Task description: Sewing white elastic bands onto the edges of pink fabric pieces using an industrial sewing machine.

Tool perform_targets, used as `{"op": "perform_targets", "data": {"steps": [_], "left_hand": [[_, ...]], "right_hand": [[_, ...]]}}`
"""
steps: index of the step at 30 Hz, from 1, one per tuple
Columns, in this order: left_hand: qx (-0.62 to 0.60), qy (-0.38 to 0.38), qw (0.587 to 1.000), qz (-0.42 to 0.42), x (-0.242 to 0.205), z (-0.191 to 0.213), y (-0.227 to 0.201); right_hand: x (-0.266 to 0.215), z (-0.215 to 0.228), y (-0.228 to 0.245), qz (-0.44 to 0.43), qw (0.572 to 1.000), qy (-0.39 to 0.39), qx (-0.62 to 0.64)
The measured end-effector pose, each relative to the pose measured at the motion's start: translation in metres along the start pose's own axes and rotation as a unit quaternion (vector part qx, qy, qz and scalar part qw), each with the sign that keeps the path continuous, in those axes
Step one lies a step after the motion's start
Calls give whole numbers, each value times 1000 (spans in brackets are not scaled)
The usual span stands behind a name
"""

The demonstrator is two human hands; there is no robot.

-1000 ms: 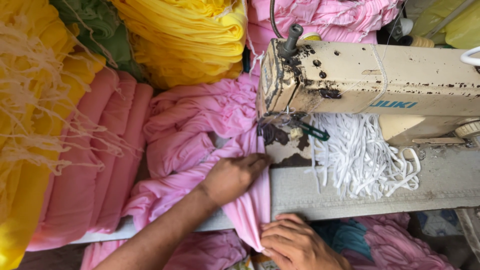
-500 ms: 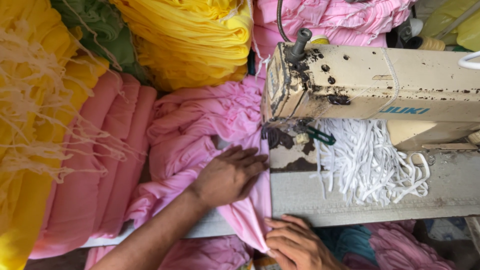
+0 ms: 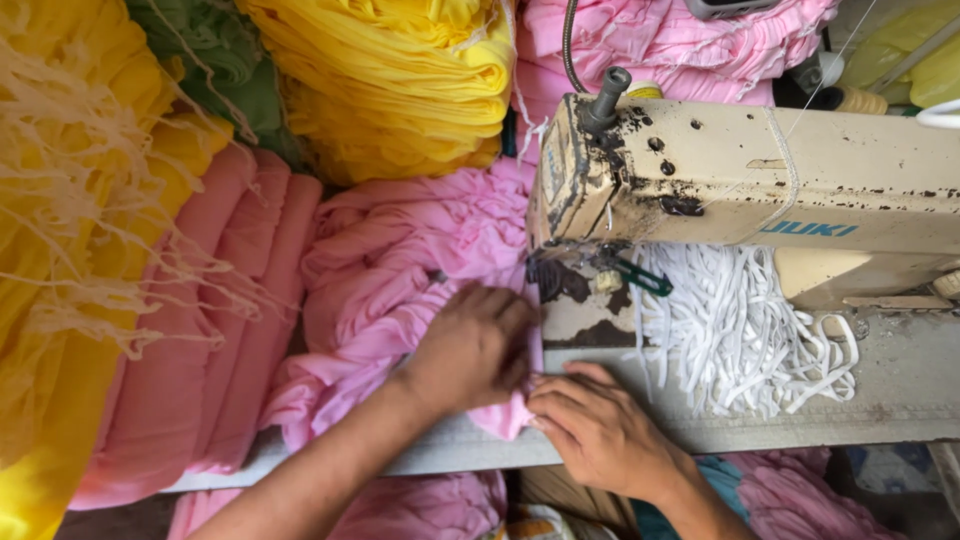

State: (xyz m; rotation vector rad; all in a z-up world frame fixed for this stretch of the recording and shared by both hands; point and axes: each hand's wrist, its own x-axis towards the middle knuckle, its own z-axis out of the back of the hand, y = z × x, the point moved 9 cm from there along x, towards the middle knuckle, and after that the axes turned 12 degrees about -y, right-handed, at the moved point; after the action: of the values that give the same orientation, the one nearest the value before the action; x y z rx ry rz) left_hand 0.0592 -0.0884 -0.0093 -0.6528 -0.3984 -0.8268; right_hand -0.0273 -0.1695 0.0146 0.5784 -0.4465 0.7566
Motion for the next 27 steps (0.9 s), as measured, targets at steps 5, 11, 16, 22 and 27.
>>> {"op": "perform_targets", "data": {"steps": [5, 11, 16, 22, 27], "left_hand": [[-39, 38, 997, -54, -21, -14, -9], [-36, 51, 995, -73, -19, -17, 0], [-74, 16, 997, -17, -3, 6, 21], [-284, 41, 958, 18, 10, 45, 2], [-84, 84, 992, -38, -2, 34, -43]], "right_hand": [[-4, -1, 1, -8, 1000, 4, 3], [-2, -5, -19, -16, 1000, 9, 0], [6, -18, -53, -10, 999, 26, -19], [29, -4, -53, 6, 999, -42, -18], [12, 13, 18, 19, 1000, -8, 16]]}}
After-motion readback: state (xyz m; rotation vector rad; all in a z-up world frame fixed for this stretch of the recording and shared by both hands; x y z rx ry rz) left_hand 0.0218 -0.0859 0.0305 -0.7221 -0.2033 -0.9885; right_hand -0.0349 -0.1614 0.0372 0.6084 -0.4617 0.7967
